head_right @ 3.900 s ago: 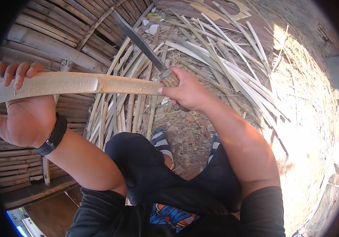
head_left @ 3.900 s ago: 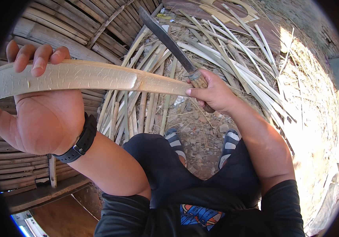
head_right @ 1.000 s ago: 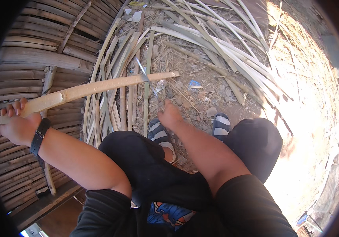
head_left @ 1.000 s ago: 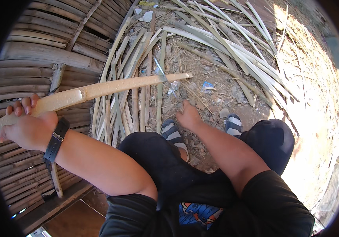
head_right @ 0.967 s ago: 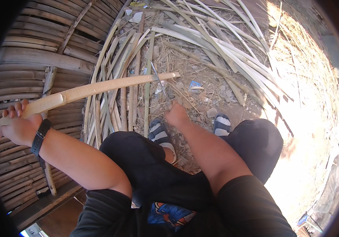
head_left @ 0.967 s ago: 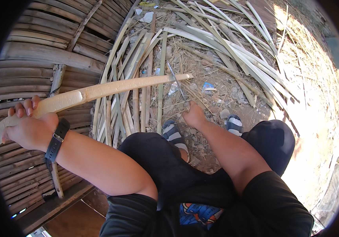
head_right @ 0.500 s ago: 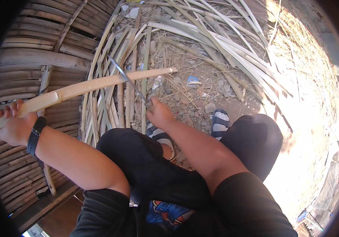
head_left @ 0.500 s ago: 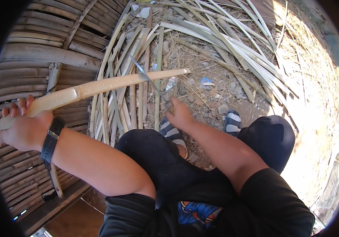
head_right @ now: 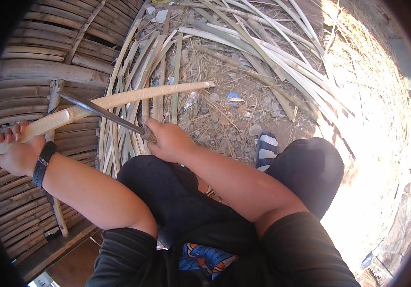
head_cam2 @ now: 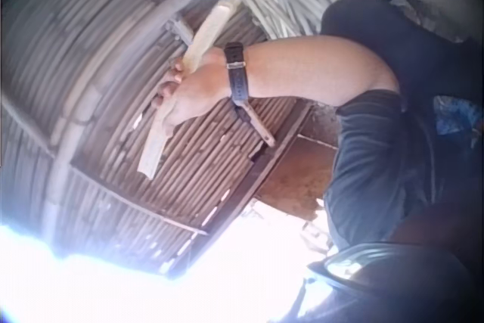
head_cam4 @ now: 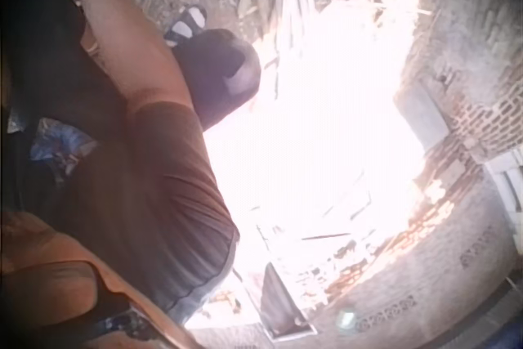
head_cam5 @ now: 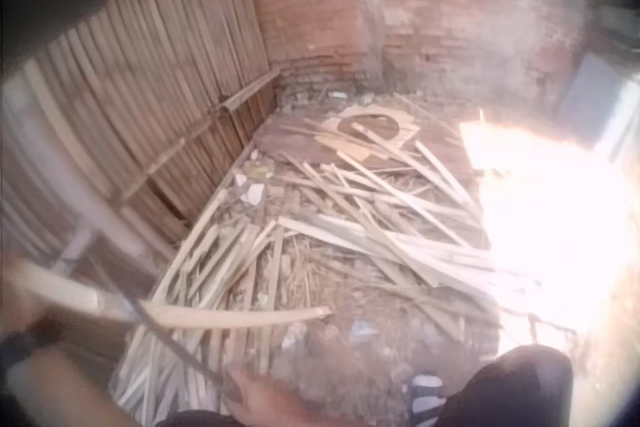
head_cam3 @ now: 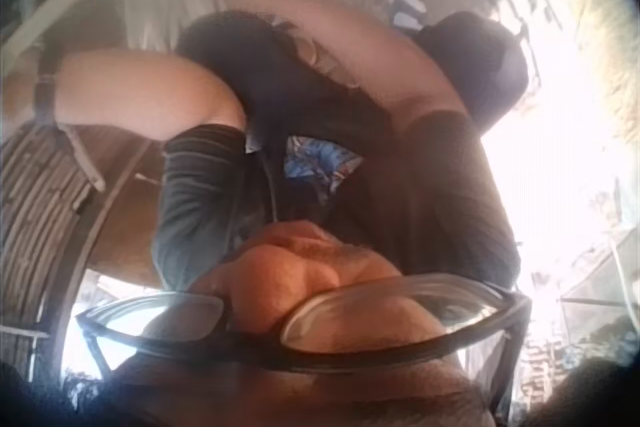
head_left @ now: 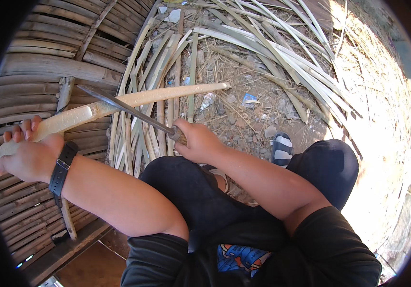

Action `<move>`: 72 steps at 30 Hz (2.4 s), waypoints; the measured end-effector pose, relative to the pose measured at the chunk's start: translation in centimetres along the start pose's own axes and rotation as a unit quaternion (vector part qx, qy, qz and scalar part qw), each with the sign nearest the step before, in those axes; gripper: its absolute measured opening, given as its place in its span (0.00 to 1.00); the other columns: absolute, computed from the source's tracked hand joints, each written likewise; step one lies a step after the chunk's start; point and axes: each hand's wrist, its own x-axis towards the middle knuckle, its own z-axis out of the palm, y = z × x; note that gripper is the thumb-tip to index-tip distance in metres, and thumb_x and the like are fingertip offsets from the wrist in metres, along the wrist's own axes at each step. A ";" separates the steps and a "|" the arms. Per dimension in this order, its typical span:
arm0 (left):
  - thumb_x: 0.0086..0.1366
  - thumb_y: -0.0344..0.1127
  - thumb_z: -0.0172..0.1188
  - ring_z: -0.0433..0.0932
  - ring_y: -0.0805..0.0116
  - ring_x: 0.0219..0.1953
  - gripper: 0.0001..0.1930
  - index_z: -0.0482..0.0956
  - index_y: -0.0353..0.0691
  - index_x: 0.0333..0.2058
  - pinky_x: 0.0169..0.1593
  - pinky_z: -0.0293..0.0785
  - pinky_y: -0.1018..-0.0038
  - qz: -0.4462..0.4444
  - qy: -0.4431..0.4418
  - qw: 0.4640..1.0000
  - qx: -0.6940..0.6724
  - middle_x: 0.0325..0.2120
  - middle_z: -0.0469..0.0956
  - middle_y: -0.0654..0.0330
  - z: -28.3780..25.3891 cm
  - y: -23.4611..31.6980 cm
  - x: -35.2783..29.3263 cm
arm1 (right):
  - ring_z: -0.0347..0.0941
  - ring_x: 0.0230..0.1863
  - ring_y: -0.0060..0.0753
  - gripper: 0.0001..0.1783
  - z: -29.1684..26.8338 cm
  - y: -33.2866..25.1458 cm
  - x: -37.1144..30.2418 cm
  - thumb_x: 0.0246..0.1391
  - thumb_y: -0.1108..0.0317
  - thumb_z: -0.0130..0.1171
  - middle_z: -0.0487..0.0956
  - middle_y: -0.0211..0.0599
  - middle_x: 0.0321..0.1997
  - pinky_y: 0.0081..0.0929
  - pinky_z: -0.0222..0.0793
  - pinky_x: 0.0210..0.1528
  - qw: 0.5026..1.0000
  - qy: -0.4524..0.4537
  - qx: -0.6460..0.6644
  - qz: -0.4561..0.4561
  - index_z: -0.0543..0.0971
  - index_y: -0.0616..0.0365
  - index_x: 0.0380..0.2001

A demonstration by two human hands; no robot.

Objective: The person sits on the ground and uses a machete to split long bamboo strips into thinner pieces. They hold the bamboo with one hand and repeatedly strike it with the machete to separate the layers, discarding the split pieces onto the ground.

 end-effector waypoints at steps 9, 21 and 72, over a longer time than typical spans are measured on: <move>0.72 0.65 0.25 0.55 0.70 0.20 0.31 0.64 0.42 0.33 0.24 0.58 0.74 0.011 0.087 0.994 0.062 0.21 0.59 0.64 -0.3 -0.8 0.3 | 0.78 0.41 0.63 0.28 -1.0 6.1 -1.0 0.49 0.66 0.62 0.80 0.63 0.35 0.49 0.73 0.44 0.978 0.049 -0.038 0.200 0.69 0.67 0.51; 0.72 0.65 0.26 0.55 0.71 0.20 0.30 0.62 0.43 0.32 0.24 0.58 0.76 0.009 0.016 1.000 0.023 0.21 0.58 0.65 1.4 -0.2 0.0 | 0.78 0.41 0.61 0.24 0.7 12.4 -1.4 0.49 0.64 0.62 0.79 0.63 0.35 0.48 0.73 0.44 0.964 0.105 -0.036 0.240 0.71 0.68 0.46; 0.66 0.70 0.39 0.59 0.73 0.17 0.30 0.65 0.46 0.34 0.24 0.59 0.74 -0.015 -0.248 0.954 -0.167 0.20 0.64 0.68 -3.0 -0.1 3.4 | 0.78 0.31 0.50 0.22 -0.1 4.8 0.6 0.50 0.66 0.61 0.80 0.53 0.31 0.38 0.72 0.38 0.984 0.146 0.072 0.068 0.73 0.64 0.47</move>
